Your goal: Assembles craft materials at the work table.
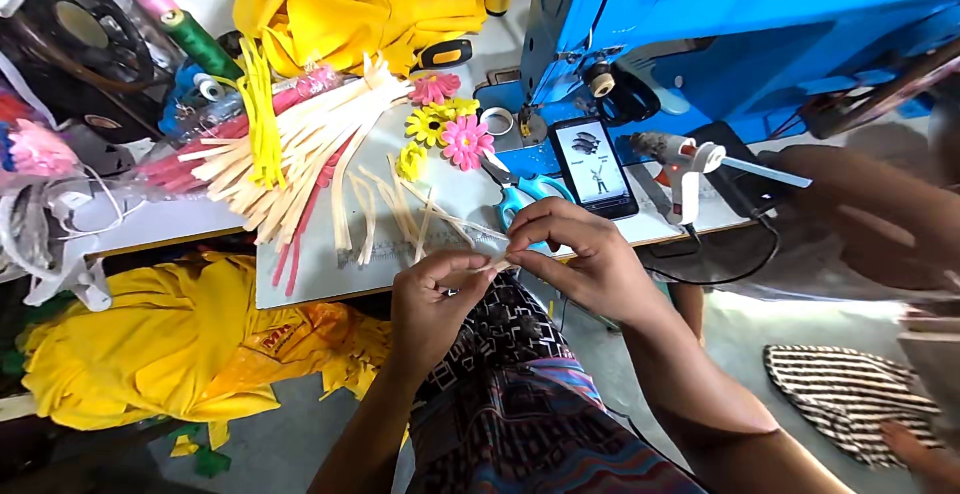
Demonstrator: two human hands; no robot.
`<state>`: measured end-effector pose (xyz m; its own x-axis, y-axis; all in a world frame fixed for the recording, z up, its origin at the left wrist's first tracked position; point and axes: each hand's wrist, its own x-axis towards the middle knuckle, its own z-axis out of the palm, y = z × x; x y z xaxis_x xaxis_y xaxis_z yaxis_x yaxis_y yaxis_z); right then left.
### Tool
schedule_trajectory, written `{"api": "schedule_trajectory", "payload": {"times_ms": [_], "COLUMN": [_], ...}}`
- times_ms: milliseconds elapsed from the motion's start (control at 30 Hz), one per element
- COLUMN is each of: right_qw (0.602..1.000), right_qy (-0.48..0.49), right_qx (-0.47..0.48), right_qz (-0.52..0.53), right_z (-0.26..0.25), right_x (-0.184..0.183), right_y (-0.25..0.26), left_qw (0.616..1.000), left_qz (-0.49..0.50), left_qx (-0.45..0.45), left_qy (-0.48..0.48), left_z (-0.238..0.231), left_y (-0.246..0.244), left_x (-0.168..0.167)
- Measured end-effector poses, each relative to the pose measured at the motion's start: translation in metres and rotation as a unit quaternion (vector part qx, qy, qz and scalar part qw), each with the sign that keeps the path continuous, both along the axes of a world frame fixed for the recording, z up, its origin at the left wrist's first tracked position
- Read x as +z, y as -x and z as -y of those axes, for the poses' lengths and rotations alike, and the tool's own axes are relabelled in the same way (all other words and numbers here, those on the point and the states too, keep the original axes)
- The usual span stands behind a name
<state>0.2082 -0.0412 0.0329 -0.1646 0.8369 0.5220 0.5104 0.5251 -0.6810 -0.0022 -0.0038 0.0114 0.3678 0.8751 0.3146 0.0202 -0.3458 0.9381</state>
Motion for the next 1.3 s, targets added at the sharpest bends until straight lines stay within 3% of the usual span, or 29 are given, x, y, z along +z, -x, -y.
{"api": "schedule_trajectory", "payload": {"times_ms": [167,333,433,533,667,800,900,1100,1300], "right_qw": [0.986,0.899,0.864,0.879,0.913,0.958,0.991,0.997,0.996], "right_qy": [0.089,0.201,0.223,0.199,0.168,0.122,0.026,-0.074,-0.029], "right_qx": [0.11,0.234,0.254,0.231,0.192,0.136,0.065,0.022,0.031], "right_qz": [-0.088,-0.311,-0.373,-0.368,-0.319,-0.221,-0.113,-0.01,-0.074], "right_z": [-0.012,-0.022,-0.022,-0.019,-0.018,-0.016,-0.011,-0.007,-0.01], "right_x": [0.001,-0.022,-0.036,-0.039,-0.035,-0.021,-0.01,-0.003,-0.018], "right_y": [-0.014,-0.014,-0.008,-0.003,-0.006,-0.009,-0.005,-0.002,-0.002], "left_qw": [0.997,0.982,0.97,0.966,0.982,0.995,0.997,0.998,0.99], "left_qz": [0.035,0.109,0.154,0.172,0.139,0.092,0.07,0.064,0.12], "left_qx": [-0.053,-0.103,-0.111,-0.104,-0.076,-0.031,0.008,0.02,-0.016], "left_qy": [0.036,0.11,0.15,0.161,0.099,0.014,-0.014,-0.012,0.077], "left_z": [-0.003,-0.003,-0.003,-0.004,-0.004,-0.003,-0.001,-0.002,-0.003], "left_y": [0.005,0.005,0.004,0.003,0.002,-0.001,-0.004,-0.004,-0.002], "left_x": [0.002,0.002,0.002,0.001,-0.002,-0.002,-0.002,-0.003,-0.003]}}
